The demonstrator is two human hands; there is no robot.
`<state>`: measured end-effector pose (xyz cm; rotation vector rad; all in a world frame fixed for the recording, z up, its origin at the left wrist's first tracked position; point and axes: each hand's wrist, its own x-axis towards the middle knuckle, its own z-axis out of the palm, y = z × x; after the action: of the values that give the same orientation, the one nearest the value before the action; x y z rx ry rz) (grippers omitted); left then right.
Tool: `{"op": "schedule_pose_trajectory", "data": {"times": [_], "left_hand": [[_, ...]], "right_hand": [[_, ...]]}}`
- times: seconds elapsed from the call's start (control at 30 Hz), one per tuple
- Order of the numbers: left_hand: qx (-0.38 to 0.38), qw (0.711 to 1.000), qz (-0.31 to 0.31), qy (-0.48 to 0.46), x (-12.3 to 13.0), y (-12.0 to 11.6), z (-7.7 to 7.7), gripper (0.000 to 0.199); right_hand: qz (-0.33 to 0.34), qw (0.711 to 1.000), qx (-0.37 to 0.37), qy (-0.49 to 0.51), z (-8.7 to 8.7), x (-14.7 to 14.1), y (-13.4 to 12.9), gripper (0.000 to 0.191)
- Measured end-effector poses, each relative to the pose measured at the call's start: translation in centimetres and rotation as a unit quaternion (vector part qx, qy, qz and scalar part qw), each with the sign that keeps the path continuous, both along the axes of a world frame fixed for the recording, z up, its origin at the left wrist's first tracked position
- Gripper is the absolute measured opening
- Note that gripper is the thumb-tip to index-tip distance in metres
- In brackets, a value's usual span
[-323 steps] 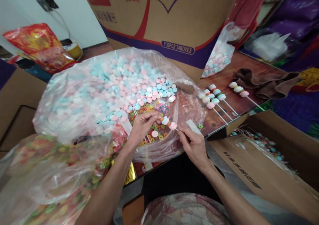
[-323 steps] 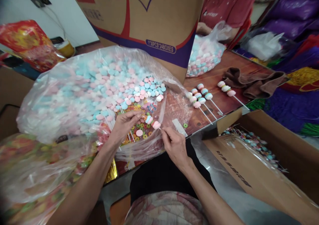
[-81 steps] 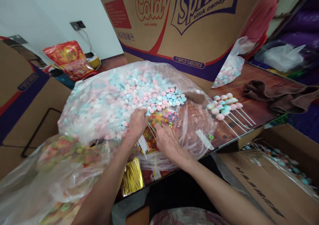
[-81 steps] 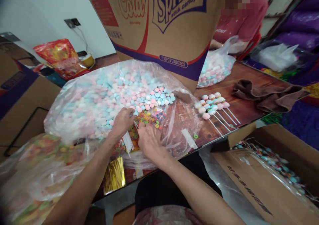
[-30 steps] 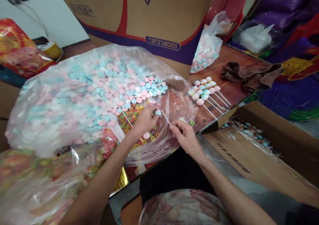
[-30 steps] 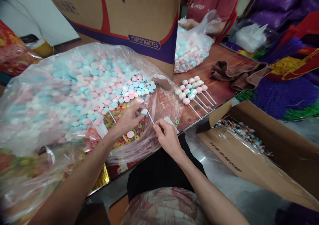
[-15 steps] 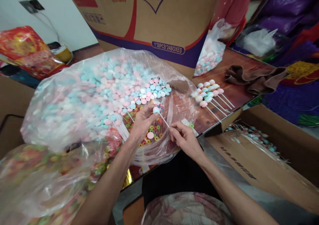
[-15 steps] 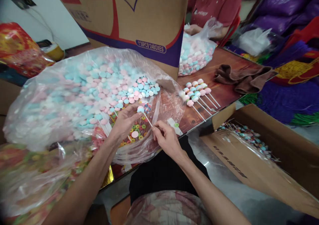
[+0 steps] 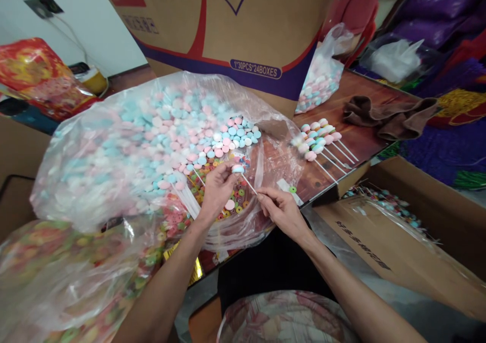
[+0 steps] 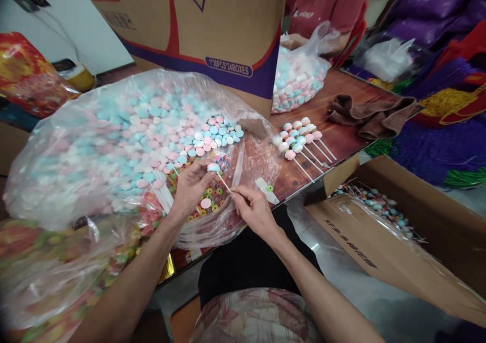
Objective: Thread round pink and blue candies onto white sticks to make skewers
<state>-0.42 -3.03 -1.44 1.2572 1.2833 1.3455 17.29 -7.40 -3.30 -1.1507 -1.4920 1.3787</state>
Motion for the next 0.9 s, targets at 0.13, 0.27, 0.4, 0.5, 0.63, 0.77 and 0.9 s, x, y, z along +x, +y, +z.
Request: {"op": "schedule_pose_trajectory", "data": {"times": [0.13,0.27,0.4,0.5,0.63,0.77,0.9], "left_hand": [[-0.004,1.000,0.010,-0.013,0.0,0.1,-0.4,0.023],[-0.011,0.999,0.022,-0.040,-0.1,0.3,-0.6,0.027],[-0.019,0.999,0.018,-0.039,-0.3,0.4,-1.0,0.030],[-0.029,0.999,0.009,-0.045,-0.4,0.4,-1.3,0.034],[-0.051,0.997,-0.005,-0.053,-0.4,0.1,-1.4,0.038],[-0.055,0.996,-0.015,-0.064,-0.4,0.1,-1.4,0.035],[-0.038,0.999,-0.007,-0.031,-0.2,0.0,-1.3,0.028]], "right_hand": [[-0.007,1.000,-0.015,0.010,0.2,-0.1,0.0,0.029],[-0.010,1.000,-0.017,0.014,0.3,-0.1,0.0,0.028],[-0.001,1.000,-0.011,0.008,0.0,0.0,0.1,0.027],[-0.002,1.000,-0.003,0.009,-0.1,0.0,0.2,0.026],[-0.007,1.000,-0.003,0.007,0.0,-0.1,0.2,0.027],[-0.014,1.000,-0.016,0.003,-0.2,0.0,0.2,0.025],[-0.012,1.000,-0.016,0.003,0.6,-0.1,0.4,0.025]]}}
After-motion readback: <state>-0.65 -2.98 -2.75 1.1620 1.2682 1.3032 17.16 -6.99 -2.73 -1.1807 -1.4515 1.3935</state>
